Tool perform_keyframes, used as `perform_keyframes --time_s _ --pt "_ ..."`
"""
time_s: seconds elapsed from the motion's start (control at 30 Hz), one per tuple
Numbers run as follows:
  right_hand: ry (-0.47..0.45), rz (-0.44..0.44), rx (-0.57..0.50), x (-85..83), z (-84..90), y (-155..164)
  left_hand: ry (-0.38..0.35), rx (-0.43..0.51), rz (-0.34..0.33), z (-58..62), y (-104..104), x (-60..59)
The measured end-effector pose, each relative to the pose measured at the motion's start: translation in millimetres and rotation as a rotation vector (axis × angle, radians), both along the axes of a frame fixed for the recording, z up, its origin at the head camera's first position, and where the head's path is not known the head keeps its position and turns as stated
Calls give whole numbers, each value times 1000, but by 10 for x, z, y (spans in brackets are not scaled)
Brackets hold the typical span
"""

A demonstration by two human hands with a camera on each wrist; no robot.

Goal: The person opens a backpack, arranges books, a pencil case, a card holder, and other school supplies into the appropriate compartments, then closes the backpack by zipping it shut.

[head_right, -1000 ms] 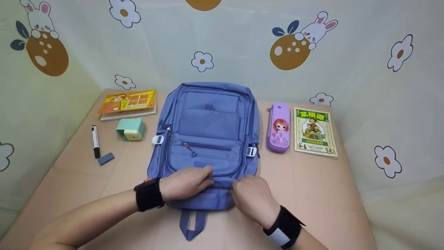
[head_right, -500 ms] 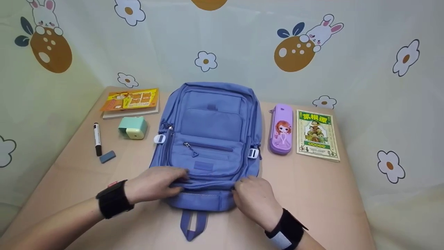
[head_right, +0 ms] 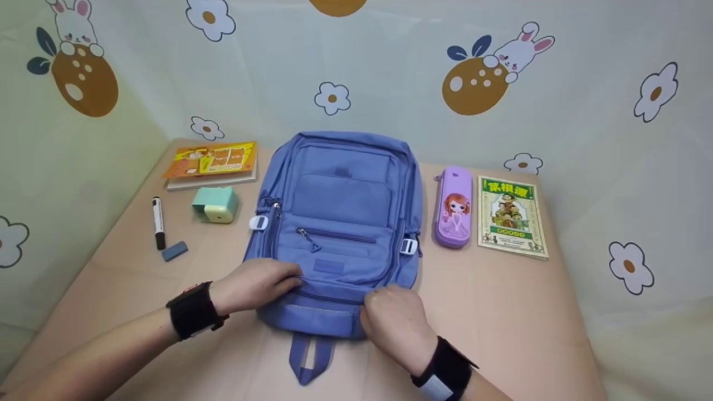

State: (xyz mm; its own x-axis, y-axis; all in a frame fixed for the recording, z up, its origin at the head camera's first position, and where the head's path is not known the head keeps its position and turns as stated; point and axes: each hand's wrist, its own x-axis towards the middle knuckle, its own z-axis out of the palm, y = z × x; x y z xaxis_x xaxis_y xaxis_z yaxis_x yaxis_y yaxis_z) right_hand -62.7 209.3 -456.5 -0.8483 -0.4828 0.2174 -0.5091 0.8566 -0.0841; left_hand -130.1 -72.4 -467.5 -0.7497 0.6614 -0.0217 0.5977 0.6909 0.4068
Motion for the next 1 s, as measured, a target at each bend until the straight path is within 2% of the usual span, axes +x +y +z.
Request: perform_keyframes --time_s 0.13,0.4,0.57,0.83,1.0 --pt "40 39 -7 -11 22 -192 4 3 0 4 0 -5" --pt "104 190 28 -72 21 -626 35 16 -17 -13 24 6" --pt "85 209 37 -103 16 -686 50 45 -28 -59 -22 43" --pt "56 192 -34 -100 44 -574 82 76 -132 -117 -337 71" --pt "23 194 -56 -92 69 -549 38 78 -149 -132 -624 19"
